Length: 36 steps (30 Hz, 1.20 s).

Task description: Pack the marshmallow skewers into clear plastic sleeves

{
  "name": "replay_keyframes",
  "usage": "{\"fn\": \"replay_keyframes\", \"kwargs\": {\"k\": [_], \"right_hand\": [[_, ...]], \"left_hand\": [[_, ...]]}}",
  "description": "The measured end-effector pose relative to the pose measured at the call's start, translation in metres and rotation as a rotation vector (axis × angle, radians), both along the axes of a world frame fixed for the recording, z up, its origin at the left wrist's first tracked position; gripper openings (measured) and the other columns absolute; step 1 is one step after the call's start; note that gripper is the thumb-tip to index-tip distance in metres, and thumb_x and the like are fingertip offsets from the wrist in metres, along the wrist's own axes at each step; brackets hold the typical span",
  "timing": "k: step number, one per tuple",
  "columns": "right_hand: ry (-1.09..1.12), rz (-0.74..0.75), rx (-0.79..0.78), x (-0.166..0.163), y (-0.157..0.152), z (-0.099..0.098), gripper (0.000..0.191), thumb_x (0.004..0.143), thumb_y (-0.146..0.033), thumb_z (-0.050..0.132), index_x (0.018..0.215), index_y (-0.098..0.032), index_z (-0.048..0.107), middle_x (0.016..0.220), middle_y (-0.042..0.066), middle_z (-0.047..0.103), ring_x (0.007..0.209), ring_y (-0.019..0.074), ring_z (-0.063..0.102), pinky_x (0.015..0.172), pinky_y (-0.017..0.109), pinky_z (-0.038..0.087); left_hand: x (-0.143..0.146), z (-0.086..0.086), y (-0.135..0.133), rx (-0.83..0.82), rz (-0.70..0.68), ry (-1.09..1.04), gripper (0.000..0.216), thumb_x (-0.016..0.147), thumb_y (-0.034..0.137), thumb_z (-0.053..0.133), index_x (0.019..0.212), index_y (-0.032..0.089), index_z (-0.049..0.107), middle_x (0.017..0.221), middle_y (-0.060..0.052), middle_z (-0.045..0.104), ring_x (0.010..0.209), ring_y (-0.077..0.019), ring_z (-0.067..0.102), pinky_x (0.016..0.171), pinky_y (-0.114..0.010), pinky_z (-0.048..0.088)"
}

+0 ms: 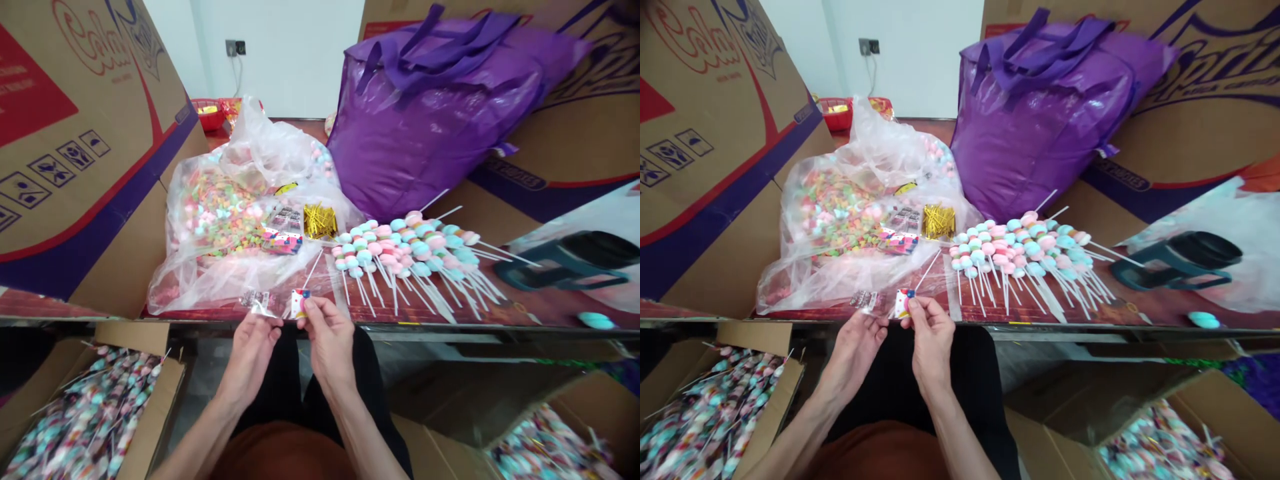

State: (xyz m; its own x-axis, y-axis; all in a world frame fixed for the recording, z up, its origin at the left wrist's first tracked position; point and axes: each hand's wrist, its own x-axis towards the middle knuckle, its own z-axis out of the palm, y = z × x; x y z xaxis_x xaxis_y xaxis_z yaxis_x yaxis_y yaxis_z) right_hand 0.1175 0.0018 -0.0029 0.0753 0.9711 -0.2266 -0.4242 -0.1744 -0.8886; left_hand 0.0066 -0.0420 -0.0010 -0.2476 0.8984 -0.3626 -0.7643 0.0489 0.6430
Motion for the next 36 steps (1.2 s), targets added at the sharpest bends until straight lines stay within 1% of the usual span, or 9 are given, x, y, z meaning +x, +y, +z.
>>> {"fn": "replay_keyframes", "kwargs": {"k": [3, 9, 13, 16, 19, 25, 31, 33, 36], "right_hand": [[0.014, 0.027, 0.022, -0.007, -0.003, 0.001, 0.021, 0.079, -0.037, 0.078, 0.08, -0.017, 0.07, 0.064, -0.002, 0.062, 0.054, 0.0088, 0.051, 0.056, 0.021, 0.044], [-0.094, 0.091, 0.086, 0.005, -0.008, 0.006, 0.019, 0.084, -0.037, 0.074, 0.086, -0.018, 0.07, 0.072, -0.001, 0.066, 0.062, 0.0104, 0.057, 0.062, 0.022, 0.047], [-0.079, 0.142, 0.143, 0.01, -0.007, 0.011, 0.022, 0.086, -0.037, 0.072, 0.097, -0.019, 0.069, 0.083, 0.001, 0.067, 0.072, 0.0125, 0.058, 0.07, 0.024, 0.048], [-0.136, 0.13, 0.163, 0.008, -0.006, 0.01, 0.022, 0.087, -0.037, 0.07, 0.081, -0.017, 0.064, 0.072, -0.002, 0.059, 0.066, 0.0117, 0.051, 0.064, 0.024, 0.044], [-0.261, 0.098, 0.2, 0.005, -0.008, 0.006, 0.039, 0.091, -0.04, 0.061, 0.063, -0.019, 0.045, 0.06, -0.006, 0.041, 0.057, 0.0094, 0.036, 0.054, 0.023, 0.034], [-0.413, 0.071, 0.258, 0.01, -0.009, 0.003, 0.04, 0.095, -0.04, 0.054, 0.064, -0.022, 0.036, 0.062, -0.006, 0.035, 0.059, 0.0102, 0.031, 0.053, 0.024, 0.03], [-0.576, 0.154, 0.338, 0.028, -0.001, 0.005, 0.041, 0.093, -0.038, 0.058, 0.059, -0.021, 0.042, 0.059, -0.005, 0.037, 0.058, 0.0109, 0.036, 0.055, 0.025, 0.031], [-0.688, 0.077, 0.363, 0.041, 0.011, 0.007, 0.039, 0.094, -0.038, 0.056, 0.061, -0.02, 0.051, 0.059, -0.004, 0.044, 0.058, 0.0119, 0.04, 0.057, 0.025, 0.034], [-1.024, -0.198, 0.437, 0.067, 0.038, 0.013, 0.028, 0.095, -0.036, 0.054, 0.075, -0.02, 0.064, 0.072, 0.002, 0.06, 0.067, 0.016, 0.051, 0.066, 0.027, 0.039]], "left_hand": [[0.013, 0.001, 0.0, -0.096, 0.047, 0.008, 0.035, 0.062, 0.032, 0.092, 0.088, 0.016, 0.075, 0.089, -0.005, 0.073, 0.074, -0.0103, 0.063, 0.073, -0.023, 0.053], [0.01, 0.007, 0.017, -0.17, 0.118, 0.042, 0.033, 0.054, 0.031, 0.094, 0.073, 0.015, 0.074, 0.075, -0.005, 0.073, 0.068, -0.0124, 0.066, 0.061, -0.021, 0.051], [0.014, 0.005, 0.019, -0.152, 0.152, 0.14, 0.036, 0.052, 0.034, 0.095, 0.072, 0.015, 0.073, 0.072, -0.003, 0.073, 0.069, -0.0128, 0.066, 0.062, -0.021, 0.052], [0.021, 0.005, 0.017, -0.097, 0.174, 0.196, 0.036, 0.052, 0.037, 0.094, 0.068, 0.015, 0.07, 0.064, 0.0, 0.068, 0.062, -0.0091, 0.06, 0.061, -0.02, 0.051], [0.024, 0.006, 0.014, -0.05, 0.202, 0.204, 0.039, 0.059, 0.04, 0.091, 0.057, 0.015, 0.06, 0.052, 0.005, 0.054, 0.053, -0.0065, 0.05, 0.056, -0.019, 0.049], [0.012, 0.008, 0.013, -0.091, 0.12, 0.153, 0.034, 0.064, 0.04, 0.088, 0.081, 0.018, 0.069, 0.083, -0.001, 0.07, 0.072, -0.0131, 0.064, 0.057, -0.022, 0.053], [0.004, 0.006, 0.023, -0.126, 0.143, 0.102, 0.033, 0.057, 0.029, 0.093, 0.074, 0.017, 0.067, 0.078, 0.003, 0.07, 0.069, -0.0094, 0.064, 0.062, -0.019, 0.054], [0.004, 0.007, 0.026, -0.136, 0.194, 0.068, 0.035, 0.055, 0.028, 0.094, 0.073, 0.017, 0.066, 0.076, 0.004, 0.069, 0.069, -0.0088, 0.065, 0.063, -0.019, 0.055], [0.002, 0.009, 0.031, -0.123, 0.272, 0.053, 0.039, 0.052, 0.029, 0.095, 0.074, 0.016, 0.066, 0.077, 0.004, 0.07, 0.071, -0.0085, 0.065, 0.066, -0.019, 0.056]]}}
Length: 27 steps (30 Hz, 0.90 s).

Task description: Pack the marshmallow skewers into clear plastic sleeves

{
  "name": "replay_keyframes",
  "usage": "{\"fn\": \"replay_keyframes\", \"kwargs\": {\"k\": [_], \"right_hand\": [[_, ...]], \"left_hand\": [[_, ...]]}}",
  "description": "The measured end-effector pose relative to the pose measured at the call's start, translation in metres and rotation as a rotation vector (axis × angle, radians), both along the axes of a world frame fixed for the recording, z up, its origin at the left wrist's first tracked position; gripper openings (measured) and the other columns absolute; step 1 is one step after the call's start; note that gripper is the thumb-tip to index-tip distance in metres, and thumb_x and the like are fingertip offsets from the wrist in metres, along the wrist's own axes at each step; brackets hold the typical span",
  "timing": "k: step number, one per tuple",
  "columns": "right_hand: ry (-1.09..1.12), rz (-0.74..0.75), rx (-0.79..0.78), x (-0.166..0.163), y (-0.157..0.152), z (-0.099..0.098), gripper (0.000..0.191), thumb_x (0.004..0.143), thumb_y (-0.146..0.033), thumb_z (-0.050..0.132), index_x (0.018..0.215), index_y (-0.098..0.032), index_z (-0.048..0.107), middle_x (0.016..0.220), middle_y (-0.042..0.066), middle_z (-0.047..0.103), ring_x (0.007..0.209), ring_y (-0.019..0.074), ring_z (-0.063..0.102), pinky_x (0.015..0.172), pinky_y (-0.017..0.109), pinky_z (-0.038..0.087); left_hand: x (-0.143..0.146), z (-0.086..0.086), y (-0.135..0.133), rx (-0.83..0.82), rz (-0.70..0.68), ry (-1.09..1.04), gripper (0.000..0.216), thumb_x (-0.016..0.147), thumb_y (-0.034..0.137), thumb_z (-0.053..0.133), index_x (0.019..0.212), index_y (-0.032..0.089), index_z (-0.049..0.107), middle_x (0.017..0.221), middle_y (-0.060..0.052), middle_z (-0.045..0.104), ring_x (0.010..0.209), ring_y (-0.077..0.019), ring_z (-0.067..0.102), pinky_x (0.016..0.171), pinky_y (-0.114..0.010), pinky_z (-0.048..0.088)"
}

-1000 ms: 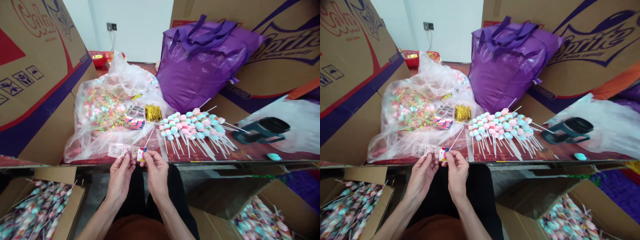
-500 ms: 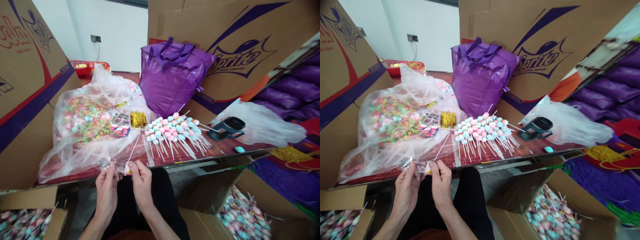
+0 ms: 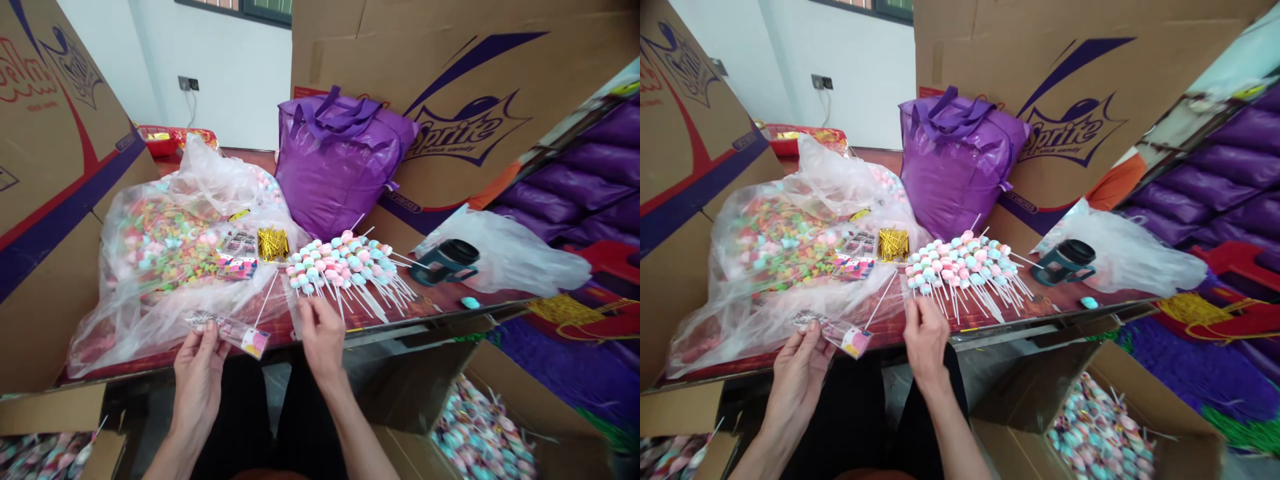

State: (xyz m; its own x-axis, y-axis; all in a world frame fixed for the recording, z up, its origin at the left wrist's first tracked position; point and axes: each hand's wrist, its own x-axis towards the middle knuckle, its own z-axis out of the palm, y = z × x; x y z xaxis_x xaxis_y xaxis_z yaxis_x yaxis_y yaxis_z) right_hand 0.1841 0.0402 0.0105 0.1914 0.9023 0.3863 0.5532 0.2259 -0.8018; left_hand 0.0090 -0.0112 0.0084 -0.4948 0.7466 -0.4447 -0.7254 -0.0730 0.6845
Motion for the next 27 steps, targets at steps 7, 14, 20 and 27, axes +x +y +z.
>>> {"fn": "replay_keyframes", "kwargs": {"k": [7, 14, 20, 27], "right_hand": [[-0.519, -0.246, -0.218, 0.026, 0.049, 0.002, 0.013, 0.087, -0.015, 0.061, 0.081, -0.016, 0.073, 0.073, 0.011, 0.068, 0.064, 0.0195, 0.058, 0.059, 0.028, 0.032], [0.016, -0.166, -0.038, 0.026, 0.014, -0.009, 0.023, 0.092, -0.033, 0.057, 0.09, -0.016, 0.072, 0.075, 0.005, 0.071, 0.067, 0.0196, 0.062, 0.067, 0.03, 0.046], [0.131, 0.235, 0.079, 0.012, -0.055, -0.015, 0.01, 0.091, -0.02, 0.063, 0.092, -0.021, 0.072, 0.077, 0.002, 0.069, 0.066, 0.0169, 0.063, 0.064, 0.029, 0.05], [-0.069, 0.345, 0.221, 0.009, -0.071, -0.022, 0.019, 0.091, -0.01, 0.06, 0.1, -0.022, 0.072, 0.073, 0.004, 0.068, 0.065, 0.0171, 0.06, 0.06, 0.031, 0.049]], "left_hand": [[-0.006, 0.006, 0.006, 0.041, 0.053, 0.049, 0.043, 0.05, 0.032, 0.096, 0.074, 0.017, 0.063, 0.074, 0.005, 0.068, 0.067, -0.0088, 0.063, 0.062, -0.019, 0.056], [-0.011, 0.01, 0.016, 0.121, 0.093, 0.102, 0.042, 0.057, 0.037, 0.092, 0.071, 0.016, 0.058, 0.066, 0.006, 0.062, 0.06, -0.007, 0.059, 0.059, -0.019, 0.053], [-0.021, 0.009, 0.026, 0.097, 0.127, 0.063, 0.043, 0.057, 0.037, 0.092, 0.074, 0.017, 0.058, 0.066, 0.005, 0.064, 0.062, -0.0092, 0.064, 0.059, -0.019, 0.051], [-0.027, 0.005, 0.026, 0.086, 0.112, 0.056, 0.046, 0.055, 0.037, 0.093, 0.073, 0.017, 0.056, 0.066, 0.005, 0.063, 0.062, -0.0106, 0.065, 0.058, -0.02, 0.05]]}}
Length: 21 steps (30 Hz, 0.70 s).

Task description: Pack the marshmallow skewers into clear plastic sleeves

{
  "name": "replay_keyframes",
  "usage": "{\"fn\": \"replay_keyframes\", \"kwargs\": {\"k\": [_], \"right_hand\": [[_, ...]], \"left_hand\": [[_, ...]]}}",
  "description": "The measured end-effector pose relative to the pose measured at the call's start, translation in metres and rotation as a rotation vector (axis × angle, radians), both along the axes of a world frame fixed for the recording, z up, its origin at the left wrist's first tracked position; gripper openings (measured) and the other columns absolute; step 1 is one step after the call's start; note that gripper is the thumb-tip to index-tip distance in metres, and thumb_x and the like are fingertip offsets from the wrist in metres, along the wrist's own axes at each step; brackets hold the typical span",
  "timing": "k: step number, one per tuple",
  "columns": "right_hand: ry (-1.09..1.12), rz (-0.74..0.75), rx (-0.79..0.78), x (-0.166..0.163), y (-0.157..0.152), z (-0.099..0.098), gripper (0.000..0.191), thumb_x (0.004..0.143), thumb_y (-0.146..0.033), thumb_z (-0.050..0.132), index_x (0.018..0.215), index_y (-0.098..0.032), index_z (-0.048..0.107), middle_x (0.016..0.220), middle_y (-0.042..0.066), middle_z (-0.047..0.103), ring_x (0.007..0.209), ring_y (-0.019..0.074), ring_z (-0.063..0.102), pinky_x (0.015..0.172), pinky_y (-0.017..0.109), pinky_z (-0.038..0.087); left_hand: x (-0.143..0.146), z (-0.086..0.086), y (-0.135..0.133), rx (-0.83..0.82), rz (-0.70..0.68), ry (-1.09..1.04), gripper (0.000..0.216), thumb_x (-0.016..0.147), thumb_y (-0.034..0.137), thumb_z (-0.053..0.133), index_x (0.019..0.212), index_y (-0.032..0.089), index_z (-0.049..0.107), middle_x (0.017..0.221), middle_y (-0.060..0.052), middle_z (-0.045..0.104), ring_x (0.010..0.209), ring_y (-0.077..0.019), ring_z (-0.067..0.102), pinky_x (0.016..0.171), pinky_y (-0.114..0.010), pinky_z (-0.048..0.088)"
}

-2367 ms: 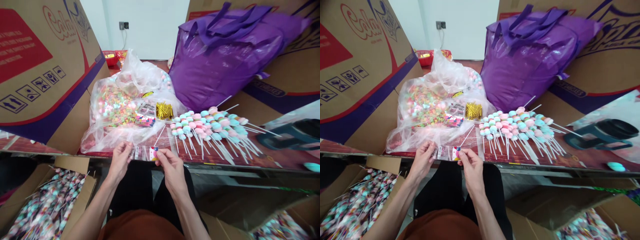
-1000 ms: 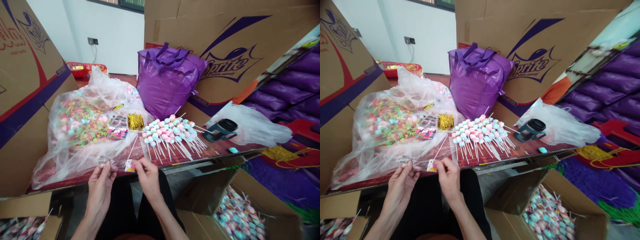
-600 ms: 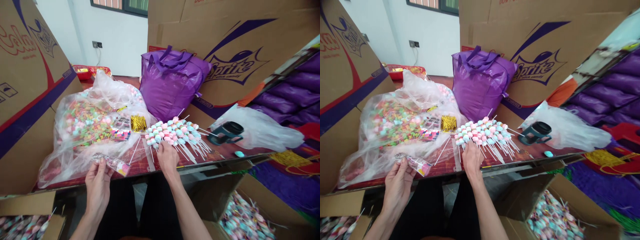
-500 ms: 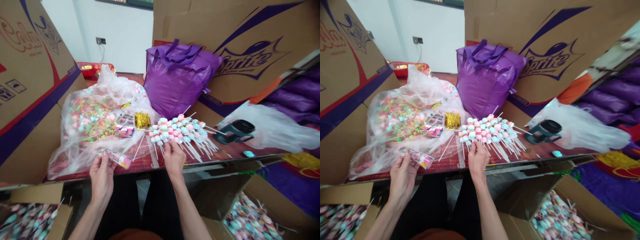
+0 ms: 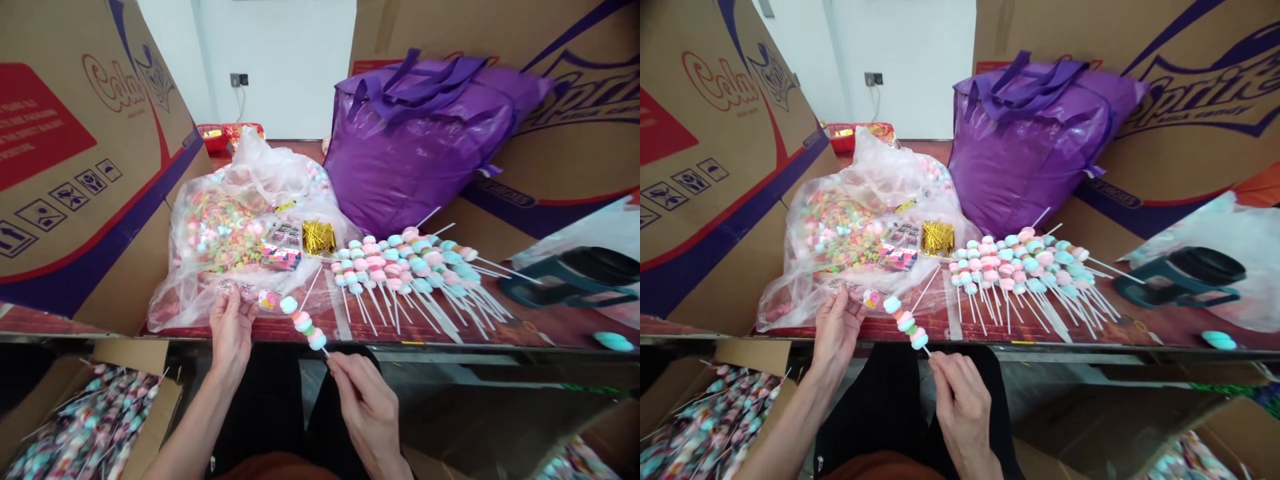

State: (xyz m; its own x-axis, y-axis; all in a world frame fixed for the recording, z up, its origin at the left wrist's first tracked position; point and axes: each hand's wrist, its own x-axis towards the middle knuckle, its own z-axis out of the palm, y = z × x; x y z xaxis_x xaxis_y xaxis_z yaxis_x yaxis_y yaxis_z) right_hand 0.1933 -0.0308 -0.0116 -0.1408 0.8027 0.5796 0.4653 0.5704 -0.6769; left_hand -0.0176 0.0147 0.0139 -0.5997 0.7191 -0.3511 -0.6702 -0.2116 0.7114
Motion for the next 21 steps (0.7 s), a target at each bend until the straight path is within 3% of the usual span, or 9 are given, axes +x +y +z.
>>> {"fn": "replay_keyframes", "kwargs": {"k": [5, 8, 12, 16, 21], "right_hand": [[-0.131, -0.015, 0.143, 0.006, 0.003, 0.004, 0.021, 0.089, -0.007, 0.063, 0.101, -0.021, 0.073, 0.077, 0.005, 0.071, 0.066, 0.0173, 0.061, 0.063, 0.031, 0.048], [-0.15, -0.013, 0.138, 0.007, 0.001, 0.006, 0.022, 0.089, -0.008, 0.064, 0.101, -0.022, 0.075, 0.075, 0.005, 0.071, 0.063, 0.0169, 0.06, 0.061, 0.031, 0.048], [-0.023, 0.07, -0.132, 0.005, 0.002, 0.007, 0.014, 0.092, -0.019, 0.063, 0.092, -0.024, 0.076, 0.073, 0.003, 0.07, 0.063, 0.0167, 0.061, 0.06, 0.03, 0.049], [0.148, 0.13, -0.438, 0.003, 0.004, 0.008, 0.018, 0.093, -0.031, 0.063, 0.085, -0.023, 0.076, 0.067, 0.002, 0.064, 0.06, 0.0164, 0.06, 0.053, 0.026, 0.047], [0.195, 0.153, -0.526, 0.002, 0.003, 0.006, 0.019, 0.091, -0.033, 0.065, 0.082, -0.022, 0.077, 0.067, 0.002, 0.061, 0.059, 0.0152, 0.057, 0.052, 0.025, 0.043]], "left_hand": [[0.003, -0.002, -0.002, 0.025, 0.055, 0.165, 0.043, 0.063, 0.042, 0.088, 0.072, 0.017, 0.055, 0.068, 0.007, 0.057, 0.061, -0.0079, 0.059, 0.062, -0.022, 0.051], [0.004, -0.004, -0.003, 0.04, 0.094, 0.274, 0.039, 0.067, 0.045, 0.085, 0.074, 0.019, 0.056, 0.072, 0.006, 0.058, 0.068, -0.0103, 0.062, 0.061, -0.021, 0.05], [0.003, -0.008, -0.003, 0.043, 0.081, 0.338, 0.037, 0.07, 0.044, 0.082, 0.076, 0.02, 0.056, 0.076, 0.005, 0.06, 0.07, -0.01, 0.061, 0.06, -0.019, 0.049], [-0.002, -0.009, -0.002, 0.045, 0.049, 0.325, 0.038, 0.069, 0.044, 0.083, 0.077, 0.02, 0.055, 0.076, 0.005, 0.059, 0.067, -0.0095, 0.06, 0.059, -0.019, 0.049], [-0.009, -0.011, -0.001, 0.045, 0.038, 0.334, 0.037, 0.069, 0.045, 0.083, 0.077, 0.02, 0.057, 0.075, 0.005, 0.059, 0.063, -0.0091, 0.058, 0.059, -0.019, 0.049]]}}
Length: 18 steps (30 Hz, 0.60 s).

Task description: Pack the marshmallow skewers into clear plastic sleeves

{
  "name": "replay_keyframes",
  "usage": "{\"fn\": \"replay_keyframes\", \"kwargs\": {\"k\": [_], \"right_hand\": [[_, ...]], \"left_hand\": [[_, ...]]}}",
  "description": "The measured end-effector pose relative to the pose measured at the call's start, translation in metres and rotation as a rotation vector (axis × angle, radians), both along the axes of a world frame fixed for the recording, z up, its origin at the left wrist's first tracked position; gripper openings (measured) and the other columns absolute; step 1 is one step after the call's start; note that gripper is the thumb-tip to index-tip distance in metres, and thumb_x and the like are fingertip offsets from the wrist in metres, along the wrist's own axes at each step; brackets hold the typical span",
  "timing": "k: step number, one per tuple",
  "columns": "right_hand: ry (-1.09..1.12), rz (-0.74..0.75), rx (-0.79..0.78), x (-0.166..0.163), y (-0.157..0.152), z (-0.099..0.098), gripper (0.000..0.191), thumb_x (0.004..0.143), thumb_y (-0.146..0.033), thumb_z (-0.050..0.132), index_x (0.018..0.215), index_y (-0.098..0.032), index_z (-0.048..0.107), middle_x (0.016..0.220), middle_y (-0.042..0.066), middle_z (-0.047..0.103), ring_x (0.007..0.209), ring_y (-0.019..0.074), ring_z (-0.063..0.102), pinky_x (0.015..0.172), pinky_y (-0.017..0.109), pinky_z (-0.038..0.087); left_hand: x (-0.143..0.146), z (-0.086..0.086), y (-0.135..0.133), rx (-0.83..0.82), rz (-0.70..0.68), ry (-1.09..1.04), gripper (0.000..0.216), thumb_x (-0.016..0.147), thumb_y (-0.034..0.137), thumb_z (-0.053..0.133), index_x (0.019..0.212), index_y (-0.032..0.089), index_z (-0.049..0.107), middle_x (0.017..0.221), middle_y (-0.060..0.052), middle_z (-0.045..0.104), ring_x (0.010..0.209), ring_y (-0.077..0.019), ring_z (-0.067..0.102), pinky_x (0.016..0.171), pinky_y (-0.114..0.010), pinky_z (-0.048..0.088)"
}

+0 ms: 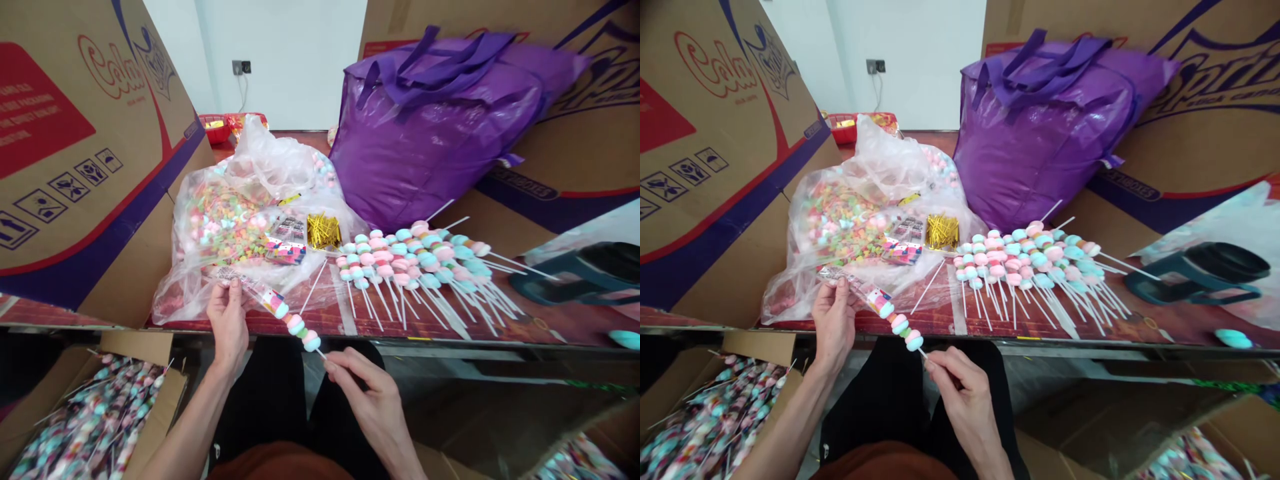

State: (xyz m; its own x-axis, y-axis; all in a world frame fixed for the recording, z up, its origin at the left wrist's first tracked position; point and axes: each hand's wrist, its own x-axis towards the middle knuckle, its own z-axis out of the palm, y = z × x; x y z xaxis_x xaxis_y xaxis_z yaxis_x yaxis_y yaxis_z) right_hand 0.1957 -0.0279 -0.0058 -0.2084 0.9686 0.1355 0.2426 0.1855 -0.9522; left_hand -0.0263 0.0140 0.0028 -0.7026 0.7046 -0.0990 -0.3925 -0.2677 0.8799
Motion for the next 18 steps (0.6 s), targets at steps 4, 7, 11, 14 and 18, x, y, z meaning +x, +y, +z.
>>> {"fn": "replay_keyframes", "kwargs": {"k": [4, 7, 11, 14, 18], "right_hand": [[0.022, -0.005, -0.038, -0.003, -0.001, -0.002, 0.016, 0.089, -0.034, 0.068, 0.08, -0.022, 0.076, 0.07, 0.001, 0.061, 0.06, 0.014, 0.054, 0.052, 0.024, 0.04], [0.054, -0.028, -0.085, -0.009, -0.002, -0.003, 0.017, 0.09, -0.033, 0.067, 0.08, -0.022, 0.076, 0.069, 0.001, 0.06, 0.062, 0.0147, 0.055, 0.055, 0.024, 0.042], [0.057, -0.051, 0.006, -0.02, -0.003, -0.008, 0.015, 0.091, -0.028, 0.065, 0.084, -0.022, 0.076, 0.07, 0.001, 0.062, 0.063, 0.0143, 0.057, 0.056, 0.024, 0.044], [0.033, -0.049, 0.117, -0.026, -0.004, -0.013, 0.013, 0.092, -0.023, 0.063, 0.089, -0.021, 0.075, 0.072, 0.001, 0.064, 0.062, 0.0132, 0.057, 0.057, 0.024, 0.043], [0.017, 0.001, 0.104, -0.034, -0.005, -0.013, 0.016, 0.094, -0.023, 0.059, 0.088, -0.019, 0.073, 0.074, 0.002, 0.063, 0.065, 0.0131, 0.057, 0.061, 0.024, 0.044]], "left_hand": [[0.003, -0.003, -0.002, -0.014, -0.13, 0.026, 0.033, 0.072, 0.044, 0.081, 0.078, 0.02, 0.06, 0.076, 0.002, 0.062, 0.064, -0.0097, 0.059, 0.06, -0.019, 0.049], [0.008, -0.002, -0.003, -0.017, -0.178, 0.006, 0.034, 0.071, 0.045, 0.082, 0.081, 0.019, 0.062, 0.078, 0.001, 0.064, 0.065, -0.0106, 0.06, 0.061, -0.021, 0.051], [0.012, 0.003, -0.004, -0.016, -0.226, -0.061, 0.034, 0.072, 0.046, 0.081, 0.081, 0.02, 0.06, 0.079, 0.001, 0.067, 0.069, -0.0124, 0.065, 0.069, -0.025, 0.054], [0.016, 0.006, -0.006, -0.048, -0.316, -0.111, 0.035, 0.07, 0.042, 0.084, 0.082, 0.02, 0.059, 0.08, -0.001, 0.07, 0.075, -0.0164, 0.07, 0.073, -0.029, 0.055], [0.024, 0.007, -0.009, -0.089, -0.412, -0.16, 0.038, 0.071, 0.043, 0.083, 0.093, 0.017, 0.065, 0.088, -0.007, 0.074, 0.085, -0.023, 0.073, 0.074, -0.032, 0.055]]}}
